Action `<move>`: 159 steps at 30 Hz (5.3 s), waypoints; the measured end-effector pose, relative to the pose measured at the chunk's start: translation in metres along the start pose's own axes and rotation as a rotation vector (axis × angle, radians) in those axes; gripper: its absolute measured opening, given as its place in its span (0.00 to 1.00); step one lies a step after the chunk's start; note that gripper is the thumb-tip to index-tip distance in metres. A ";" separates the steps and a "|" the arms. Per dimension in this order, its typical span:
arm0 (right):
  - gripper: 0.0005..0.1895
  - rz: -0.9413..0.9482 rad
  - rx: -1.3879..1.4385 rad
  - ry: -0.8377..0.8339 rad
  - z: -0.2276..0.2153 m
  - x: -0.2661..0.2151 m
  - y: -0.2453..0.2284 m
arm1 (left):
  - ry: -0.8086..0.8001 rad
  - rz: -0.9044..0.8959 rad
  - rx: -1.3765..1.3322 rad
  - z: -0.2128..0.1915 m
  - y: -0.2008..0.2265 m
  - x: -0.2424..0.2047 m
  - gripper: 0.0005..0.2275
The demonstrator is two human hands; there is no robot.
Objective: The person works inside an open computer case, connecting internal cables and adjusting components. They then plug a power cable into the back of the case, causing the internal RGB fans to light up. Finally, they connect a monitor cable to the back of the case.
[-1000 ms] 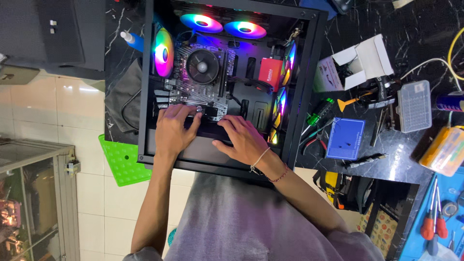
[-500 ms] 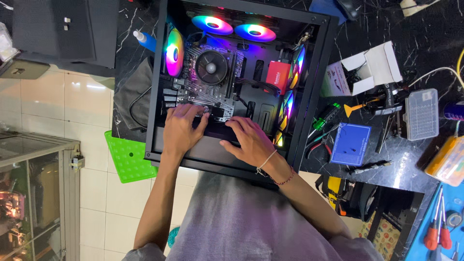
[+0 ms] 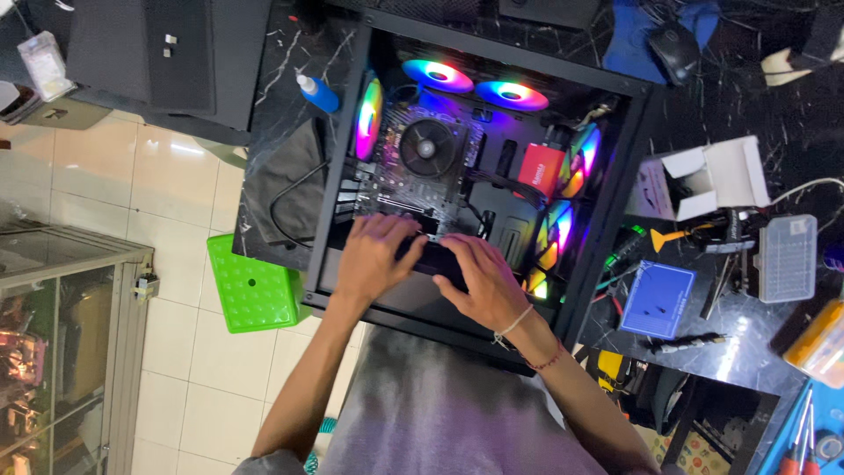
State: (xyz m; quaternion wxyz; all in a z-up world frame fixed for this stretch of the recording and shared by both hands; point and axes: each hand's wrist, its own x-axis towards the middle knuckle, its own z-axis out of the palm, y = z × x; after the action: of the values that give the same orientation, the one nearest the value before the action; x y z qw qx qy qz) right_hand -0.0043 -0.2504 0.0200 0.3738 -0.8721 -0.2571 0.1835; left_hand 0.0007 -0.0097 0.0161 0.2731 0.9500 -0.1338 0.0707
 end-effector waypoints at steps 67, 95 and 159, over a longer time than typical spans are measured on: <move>0.49 0.195 0.181 0.574 -0.121 0.553 0.002 | 0.165 -1.006 -1.458 0.005 -0.282 0.608 0.04; 0.07 -0.287 -0.005 0.665 -0.182 0.414 -0.115 | 0.086 0.846 -0.316 -0.268 -0.173 0.377 0.32; 0.23 -0.137 -0.508 0.135 -0.060 0.337 -0.081 | -1.240 -0.032 -0.201 0.050 -0.260 0.289 0.25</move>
State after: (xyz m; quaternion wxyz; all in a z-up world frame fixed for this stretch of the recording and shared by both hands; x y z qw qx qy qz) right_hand 0.2707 -0.0390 0.0760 0.1709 -0.9288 -0.3276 0.0287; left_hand 0.3557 0.1127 -0.0963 0.2338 0.7859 -0.2589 -0.5105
